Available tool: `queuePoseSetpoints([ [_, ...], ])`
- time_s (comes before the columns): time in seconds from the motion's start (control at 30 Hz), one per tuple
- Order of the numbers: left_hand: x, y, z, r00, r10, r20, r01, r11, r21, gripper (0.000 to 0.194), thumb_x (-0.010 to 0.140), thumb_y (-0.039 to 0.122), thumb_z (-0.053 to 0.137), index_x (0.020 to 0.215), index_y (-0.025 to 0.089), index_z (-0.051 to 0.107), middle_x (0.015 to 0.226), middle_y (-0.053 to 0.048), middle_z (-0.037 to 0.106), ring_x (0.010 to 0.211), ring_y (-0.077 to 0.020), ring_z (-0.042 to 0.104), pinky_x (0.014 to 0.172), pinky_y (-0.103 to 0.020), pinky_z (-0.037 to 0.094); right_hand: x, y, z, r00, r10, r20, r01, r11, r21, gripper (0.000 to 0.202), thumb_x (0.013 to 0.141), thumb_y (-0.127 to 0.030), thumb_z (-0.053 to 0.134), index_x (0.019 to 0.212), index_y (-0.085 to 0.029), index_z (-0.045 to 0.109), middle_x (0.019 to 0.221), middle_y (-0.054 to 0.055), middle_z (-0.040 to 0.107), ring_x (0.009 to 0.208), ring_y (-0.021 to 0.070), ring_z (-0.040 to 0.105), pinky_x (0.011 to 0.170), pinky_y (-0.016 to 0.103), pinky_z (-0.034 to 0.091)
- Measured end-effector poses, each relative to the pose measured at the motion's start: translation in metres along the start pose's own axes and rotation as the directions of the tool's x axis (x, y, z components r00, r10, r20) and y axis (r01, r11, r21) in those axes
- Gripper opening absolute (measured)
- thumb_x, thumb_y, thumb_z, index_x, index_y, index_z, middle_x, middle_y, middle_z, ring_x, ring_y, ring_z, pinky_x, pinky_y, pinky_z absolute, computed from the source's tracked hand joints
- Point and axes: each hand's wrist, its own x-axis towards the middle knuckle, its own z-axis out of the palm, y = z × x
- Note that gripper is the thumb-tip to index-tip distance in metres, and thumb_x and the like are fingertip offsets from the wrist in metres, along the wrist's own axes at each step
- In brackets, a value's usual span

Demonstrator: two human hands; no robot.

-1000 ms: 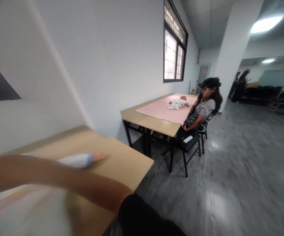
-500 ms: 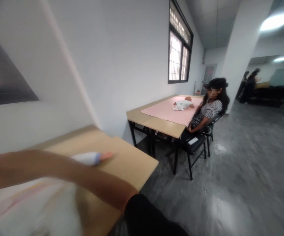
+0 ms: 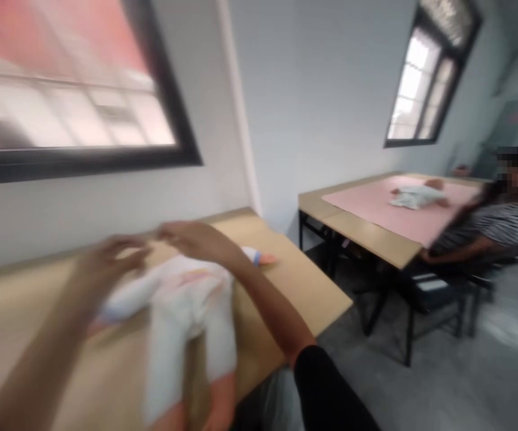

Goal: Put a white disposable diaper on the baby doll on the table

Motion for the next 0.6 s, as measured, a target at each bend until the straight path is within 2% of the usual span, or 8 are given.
queuePoseSetpoints([
  [0.07, -0.004, -0.005, -0.009, 0.999, -0.045, 0.015, 0.046, 0.995, -0.087, 0.035, 0.064, 0.043, 0.076, 0.077, 0.015, 0.059, 0.065, 0.003, 0.058, 0.047, -0.0076, 0.049, 0.048, -0.022, 0.039, -0.005, -0.005, -0.001, 1.000, 0.014, -0.005, -0.014, 1.000, 0.012, 0.017, 0.088, -0.013, 0.049, 0.099, -0.017, 0.061, 0.098, 0.002, 0.067, 0.090, 0.0122, 0.061, 0.077, 0.025, 0.044],
  [0.17, -0.003, -0.014, -0.007, 1.000, -0.013, 0.007, 0.014, 0.972, -0.233, 0.031, 0.061, 0.032, 0.079, 0.078, 0.016, 0.057, 0.074, 0.002, 0.061, 0.044, -0.0062, 0.049, 0.048, -0.023, 0.040, -0.010, -0.012, -0.005, 0.998, 0.035, -0.056, -0.029, 0.995, 0.093, 0.011, 0.090, -0.018, 0.049, 0.095, -0.020, 0.059, 0.097, 0.002, 0.068, 0.089, 0.0140, 0.063, 0.078, 0.026, 0.047],
  [0.4, 0.000, -0.026, -0.007, 0.998, -0.021, 0.062, 0.044, 0.916, -0.400, 0.033, 0.065, 0.029, 0.081, 0.082, 0.017, 0.056, 0.069, 0.003, 0.061, 0.042, -0.0045, 0.046, 0.045, -0.021, 0.037, -0.012, -0.013, -0.002, 0.977, 0.047, -0.207, -0.015, 0.988, 0.152, 0.005, 0.089, -0.026, 0.057, 0.092, -0.024, 0.058, 0.093, 0.001, 0.070, 0.093, 0.0167, 0.067, 0.083, 0.029, 0.050],
  [0.6, 0.000, -0.026, -0.010, 0.994, -0.034, 0.100, 0.075, 0.896, -0.438, 0.032, 0.066, 0.027, 0.081, 0.084, 0.017, 0.057, 0.072, 0.002, 0.064, 0.044, -0.0034, 0.044, 0.046, -0.020, 0.035, -0.012, -0.018, -0.003, 0.979, 0.060, -0.196, -0.030, 0.988, 0.152, 0.008, 0.088, -0.027, 0.060, 0.096, -0.025, 0.059, 0.091, 0.000, 0.072, 0.093, 0.0189, 0.069, 0.084, 0.033, 0.050],
])
